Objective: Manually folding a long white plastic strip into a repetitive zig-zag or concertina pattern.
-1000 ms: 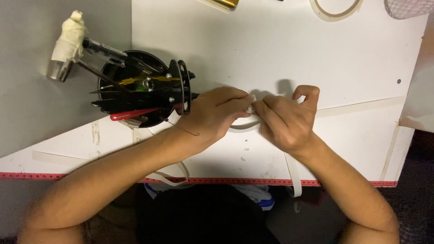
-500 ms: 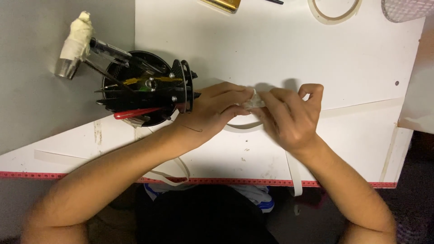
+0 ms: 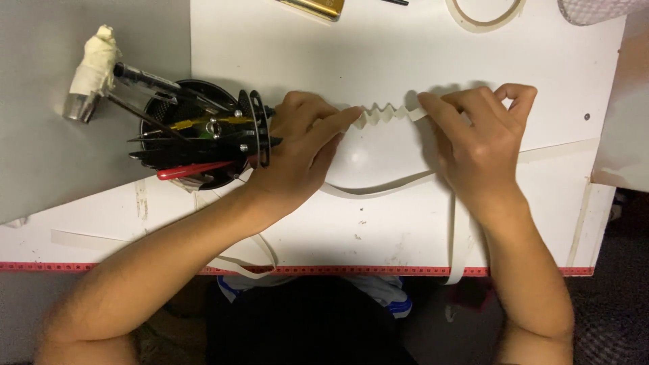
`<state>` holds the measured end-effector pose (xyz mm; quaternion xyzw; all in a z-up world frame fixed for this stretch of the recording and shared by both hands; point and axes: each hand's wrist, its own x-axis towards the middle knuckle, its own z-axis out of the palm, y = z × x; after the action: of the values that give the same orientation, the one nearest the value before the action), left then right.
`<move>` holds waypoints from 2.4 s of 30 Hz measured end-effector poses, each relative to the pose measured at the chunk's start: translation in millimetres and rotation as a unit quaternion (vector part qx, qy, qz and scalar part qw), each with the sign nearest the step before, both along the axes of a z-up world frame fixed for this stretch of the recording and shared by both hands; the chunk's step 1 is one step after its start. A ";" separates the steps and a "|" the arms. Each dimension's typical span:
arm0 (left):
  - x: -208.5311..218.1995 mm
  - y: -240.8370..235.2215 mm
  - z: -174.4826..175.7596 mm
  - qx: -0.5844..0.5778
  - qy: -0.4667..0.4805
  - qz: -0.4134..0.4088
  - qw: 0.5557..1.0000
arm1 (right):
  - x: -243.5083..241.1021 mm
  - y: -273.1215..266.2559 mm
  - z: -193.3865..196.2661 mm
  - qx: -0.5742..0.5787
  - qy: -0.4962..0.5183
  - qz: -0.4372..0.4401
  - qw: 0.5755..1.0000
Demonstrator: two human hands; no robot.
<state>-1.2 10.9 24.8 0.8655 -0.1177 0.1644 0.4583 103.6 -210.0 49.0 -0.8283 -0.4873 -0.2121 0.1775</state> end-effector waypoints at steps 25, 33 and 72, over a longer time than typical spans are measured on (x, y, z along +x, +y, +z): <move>0.5 -1.9 11.1 0.015 0.039 0.025 0.999 | 7.6 -22.0 13.4 -0.038 0.073 -0.010 0.997; -0.4 -1.7 13.6 0.017 0.031 0.026 0.999 | 27.2 -51.0 19.1 -0.055 0.097 -0.061 0.992; 1.7 -13.2 0.6 0.134 -0.111 0.000 0.985 | -3.5 -18.2 25.1 -0.012 0.155 0.084 0.984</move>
<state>0.6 -2.3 25.4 0.8955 -0.1885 0.2424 0.3221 100.1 -228.2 74.0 -0.8091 -0.5245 -0.0602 0.2582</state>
